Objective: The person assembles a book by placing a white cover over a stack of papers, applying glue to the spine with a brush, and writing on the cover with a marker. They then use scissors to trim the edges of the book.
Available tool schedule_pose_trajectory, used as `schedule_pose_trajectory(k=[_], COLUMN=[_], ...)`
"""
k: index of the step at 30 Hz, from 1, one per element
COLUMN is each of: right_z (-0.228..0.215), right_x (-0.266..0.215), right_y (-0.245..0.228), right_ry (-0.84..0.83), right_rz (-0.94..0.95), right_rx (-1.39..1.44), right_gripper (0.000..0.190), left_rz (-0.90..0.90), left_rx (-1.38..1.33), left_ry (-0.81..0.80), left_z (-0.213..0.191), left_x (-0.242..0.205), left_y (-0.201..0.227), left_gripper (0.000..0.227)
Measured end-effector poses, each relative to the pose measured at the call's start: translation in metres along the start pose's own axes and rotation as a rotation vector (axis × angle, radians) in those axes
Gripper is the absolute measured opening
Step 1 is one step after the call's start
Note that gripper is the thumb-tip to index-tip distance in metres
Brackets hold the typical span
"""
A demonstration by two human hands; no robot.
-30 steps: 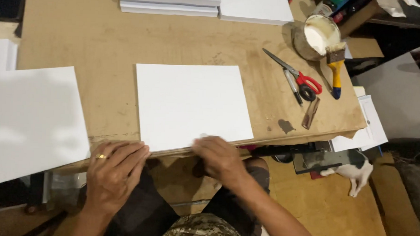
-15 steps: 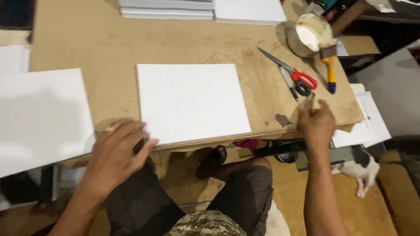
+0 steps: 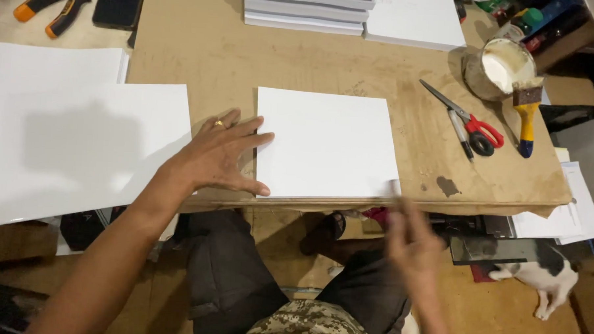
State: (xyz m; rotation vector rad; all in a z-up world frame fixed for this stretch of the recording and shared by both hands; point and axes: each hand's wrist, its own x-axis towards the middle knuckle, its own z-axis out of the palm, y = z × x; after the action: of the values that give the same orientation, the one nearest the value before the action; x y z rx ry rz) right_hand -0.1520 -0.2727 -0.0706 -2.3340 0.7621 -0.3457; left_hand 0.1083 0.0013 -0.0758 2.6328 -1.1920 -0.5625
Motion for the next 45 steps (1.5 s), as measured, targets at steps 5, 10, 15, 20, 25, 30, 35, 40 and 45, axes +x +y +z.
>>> schedule_pose_trajectory(k=[5,10,15,20,25,30,35,40,45], right_z=[0.083,0.113,0.044,0.048,0.107,0.144,0.135,0.123,0.094], right_x=[-0.034,-0.022,0.008,0.012,-0.038,-0.042,-0.051,-0.06,-0.042], right_y=[-0.058,-0.048,0.019,0.043,-0.056,-0.039,-0.056,-0.083,-0.069], right_ry=[-0.219,-0.29,0.129,0.197,-0.219,-0.178,-0.158,-0.456,-0.053], right_rz=[-0.482,-0.575,-0.347,-0.197,-0.221,-0.662,-0.595,-0.526,-0.636], right_rx=[-0.13,-0.339,-0.289,-0.361,-0.18,-0.205,-0.23,-0.244,-0.285], right_gripper=[0.061,0.065,0.058,0.053,0.078,0.072,0.069,0.074,0.06], left_rz=[-0.041,-0.064,-0.064,-0.041,-0.017,-0.063,-0.049,-0.002,-0.082], left_rx=[-0.036,-0.016,-0.02,-0.05,-0.02,-0.064,-0.091,0.03,-0.141], left_ry=[-0.051,-0.049,-0.094,-0.101,-0.054,-0.101,-0.105,-0.184,-0.09], left_z=[-0.015,-0.014,-0.013,-0.014,-0.011,-0.02,-0.016,-0.024,-0.032], left_x=[-0.004,-0.001,0.0,0.001,-0.001,-0.005,-0.008,-0.005,-0.005], left_y=[0.002,0.002,-0.002,-0.005,-0.007,-0.001,-0.003,-0.005,0.008], left_gripper=[0.123,0.126,0.125,0.127,0.129,0.13,0.131,0.15,0.126])
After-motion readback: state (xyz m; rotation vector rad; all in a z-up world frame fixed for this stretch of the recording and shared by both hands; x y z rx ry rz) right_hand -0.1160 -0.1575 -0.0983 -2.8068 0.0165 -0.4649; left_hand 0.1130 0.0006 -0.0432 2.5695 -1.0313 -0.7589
